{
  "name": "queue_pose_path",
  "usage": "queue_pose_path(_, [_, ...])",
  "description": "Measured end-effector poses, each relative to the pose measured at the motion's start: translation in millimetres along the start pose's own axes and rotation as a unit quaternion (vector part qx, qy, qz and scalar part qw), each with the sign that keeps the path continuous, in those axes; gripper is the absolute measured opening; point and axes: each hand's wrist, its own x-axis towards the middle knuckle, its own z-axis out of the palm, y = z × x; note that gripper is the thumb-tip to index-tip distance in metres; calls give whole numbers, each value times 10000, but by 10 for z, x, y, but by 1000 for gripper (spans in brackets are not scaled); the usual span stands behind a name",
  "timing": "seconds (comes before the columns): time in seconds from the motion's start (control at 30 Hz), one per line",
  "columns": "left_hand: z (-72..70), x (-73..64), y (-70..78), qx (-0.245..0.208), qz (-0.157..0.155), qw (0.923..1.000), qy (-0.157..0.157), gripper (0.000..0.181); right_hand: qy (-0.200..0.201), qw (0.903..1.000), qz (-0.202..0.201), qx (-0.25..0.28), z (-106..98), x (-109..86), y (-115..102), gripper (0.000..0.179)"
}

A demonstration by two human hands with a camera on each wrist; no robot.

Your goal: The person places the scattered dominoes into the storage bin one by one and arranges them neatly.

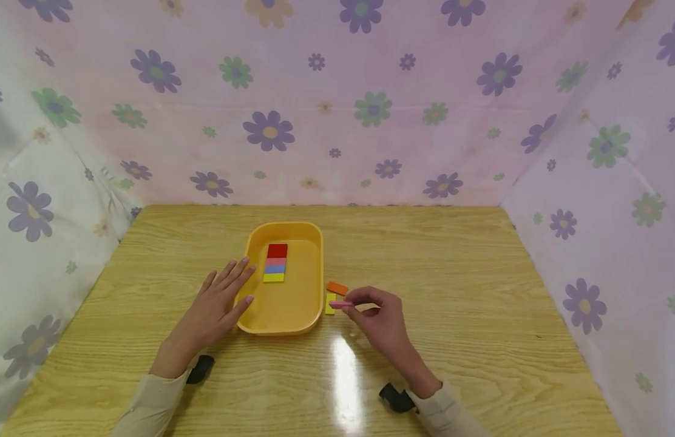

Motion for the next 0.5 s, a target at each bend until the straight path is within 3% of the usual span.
queue_pose_path(0.07, [3,0,-3,-5,-4,10000,-5,63,99,9998,-174,92,8,6,-50,17])
queue_pose_path(0.2, [9,3,-9,-36,8,10000,-10,63,288,9991,-151,263,21,43,-149,15])
queue_pose_path(0.33, [12,8,-18,2,10,10000,-31,63,650,9959,139,620,85,134,-206,14])
queue_pose_path(0.5, [14,12,-23,58,-14,10000,-68,63,985,9852,616,1258,211,308,-315,19])
